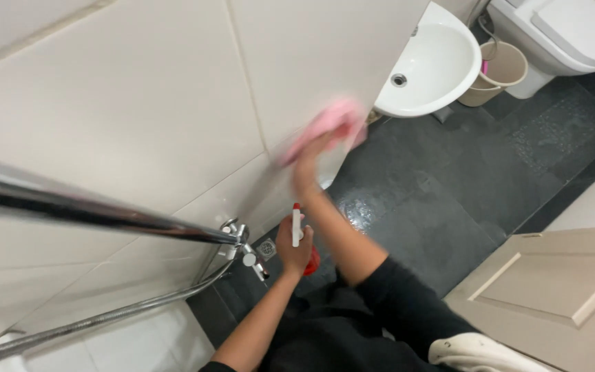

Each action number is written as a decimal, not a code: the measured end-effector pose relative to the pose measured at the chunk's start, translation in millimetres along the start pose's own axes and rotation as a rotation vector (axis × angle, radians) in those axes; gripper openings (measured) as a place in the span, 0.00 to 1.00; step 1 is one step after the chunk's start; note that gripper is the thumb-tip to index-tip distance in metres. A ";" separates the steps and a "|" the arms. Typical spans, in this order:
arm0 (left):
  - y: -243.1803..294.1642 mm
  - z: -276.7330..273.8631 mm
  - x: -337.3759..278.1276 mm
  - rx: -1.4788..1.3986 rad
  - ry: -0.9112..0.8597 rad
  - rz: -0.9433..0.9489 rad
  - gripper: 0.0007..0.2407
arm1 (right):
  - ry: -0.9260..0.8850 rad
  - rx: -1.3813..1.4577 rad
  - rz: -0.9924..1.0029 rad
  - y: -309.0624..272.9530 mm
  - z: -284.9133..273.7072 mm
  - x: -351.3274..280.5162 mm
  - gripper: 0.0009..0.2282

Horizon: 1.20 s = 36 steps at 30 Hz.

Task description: The person sprays a cleaning solution from a red bottle onto the white tiled shower walls and wipes them with a pink cloth. They repeatedly spray and wipe different sections of the wall, including around the shower hose and fixtures, and occasionally fold the cloth to use a clean side.

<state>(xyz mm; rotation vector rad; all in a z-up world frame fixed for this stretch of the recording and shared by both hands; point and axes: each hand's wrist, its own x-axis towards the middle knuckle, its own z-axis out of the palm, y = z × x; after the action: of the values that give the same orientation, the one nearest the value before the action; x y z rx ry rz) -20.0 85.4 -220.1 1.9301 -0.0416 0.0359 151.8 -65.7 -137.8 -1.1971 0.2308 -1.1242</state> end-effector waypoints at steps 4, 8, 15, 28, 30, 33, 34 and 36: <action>-2.7 8.8 7.5 -0.019 -0.005 0.189 0.16 | -0.134 -0.553 -0.132 39.1 -16.8 -41.6 0.32; 10.0 6.6 8.5 0.058 0.045 0.023 0.12 | 0.132 -0.422 -0.141 72.6 -47.7 88.8 0.31; 11.5 -8.0 -9.1 -0.007 0.030 -0.123 0.13 | 0.370 0.035 0.432 86.9 -48.8 -3.5 0.32; 6.9 -20.8 -16.2 0.058 -0.010 -0.002 0.14 | 0.269 -0.503 0.246 181.3 -108.0 14.0 0.26; 8.5 -22.0 -17.6 0.081 0.006 0.079 0.14 | 0.323 -0.323 0.631 180.5 -110.3 8.1 0.27; -1.3 -15.7 -15.7 0.105 -0.045 0.032 0.15 | 0.157 0.064 0.414 104.4 -70.4 36.4 0.27; -2.3 -17.1 -17.9 0.098 -0.068 0.022 0.15 | 0.091 0.106 0.334 68.0 -55.8 40.1 0.27; -5.1 -18.6 -19.8 0.092 -0.083 0.015 0.14 | 0.019 0.155 0.254 33.9 -34.1 43.7 0.27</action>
<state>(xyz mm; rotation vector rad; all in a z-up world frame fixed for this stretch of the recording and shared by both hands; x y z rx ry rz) -39.7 104.9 -219.2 2.0229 -0.1115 -0.0332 169.1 -123.2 -162.5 -0.9894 0.2958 -0.9146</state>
